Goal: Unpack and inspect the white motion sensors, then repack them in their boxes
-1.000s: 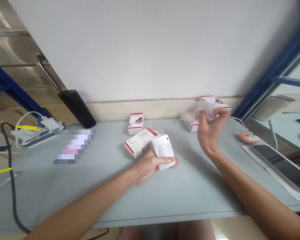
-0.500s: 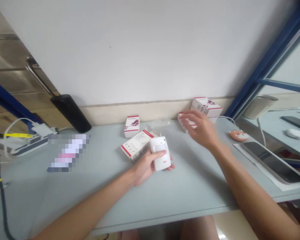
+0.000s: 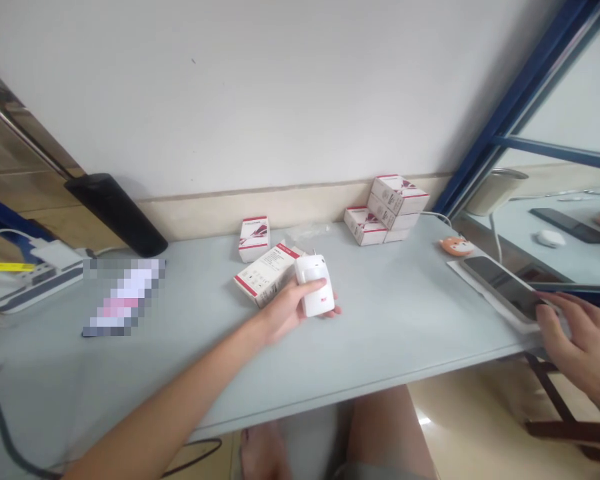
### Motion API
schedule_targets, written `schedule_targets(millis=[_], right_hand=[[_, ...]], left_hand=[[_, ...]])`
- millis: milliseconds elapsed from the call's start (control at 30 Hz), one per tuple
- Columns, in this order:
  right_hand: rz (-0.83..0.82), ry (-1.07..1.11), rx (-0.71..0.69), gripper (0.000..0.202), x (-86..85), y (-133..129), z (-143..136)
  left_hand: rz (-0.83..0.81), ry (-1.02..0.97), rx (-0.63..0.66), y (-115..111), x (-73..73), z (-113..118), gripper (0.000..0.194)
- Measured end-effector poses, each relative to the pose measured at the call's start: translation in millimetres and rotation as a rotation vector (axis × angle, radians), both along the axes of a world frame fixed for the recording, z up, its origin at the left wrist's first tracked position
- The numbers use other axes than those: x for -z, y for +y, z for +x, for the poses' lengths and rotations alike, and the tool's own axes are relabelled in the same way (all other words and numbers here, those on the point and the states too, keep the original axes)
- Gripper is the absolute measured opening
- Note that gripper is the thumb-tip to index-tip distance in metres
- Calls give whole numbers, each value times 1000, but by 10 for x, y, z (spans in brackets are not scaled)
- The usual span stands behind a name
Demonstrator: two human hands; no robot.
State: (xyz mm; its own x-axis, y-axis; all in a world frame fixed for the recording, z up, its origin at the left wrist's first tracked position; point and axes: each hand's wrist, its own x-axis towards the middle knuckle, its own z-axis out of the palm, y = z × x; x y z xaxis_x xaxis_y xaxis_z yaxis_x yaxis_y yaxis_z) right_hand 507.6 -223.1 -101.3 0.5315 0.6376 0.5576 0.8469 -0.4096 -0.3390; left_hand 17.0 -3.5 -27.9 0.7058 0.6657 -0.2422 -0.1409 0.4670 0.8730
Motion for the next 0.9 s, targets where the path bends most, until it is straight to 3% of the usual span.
schedule_targets(millis=[167,433,633,900], right_hand=[[-158,191,72,64,-4,-54,27],[-358,25,65,79,-73,-87,-81],[-448,11,98,82,-137,-42,-178],[-414,80,85,75,-101,-66,-170]], left_hand=[[3,11,-1,4,-19,1,38],[14,2,13,38,14,-10,37],[20,13,23,51,26,-15,34],[13,31,17,53,12,-15,35]])
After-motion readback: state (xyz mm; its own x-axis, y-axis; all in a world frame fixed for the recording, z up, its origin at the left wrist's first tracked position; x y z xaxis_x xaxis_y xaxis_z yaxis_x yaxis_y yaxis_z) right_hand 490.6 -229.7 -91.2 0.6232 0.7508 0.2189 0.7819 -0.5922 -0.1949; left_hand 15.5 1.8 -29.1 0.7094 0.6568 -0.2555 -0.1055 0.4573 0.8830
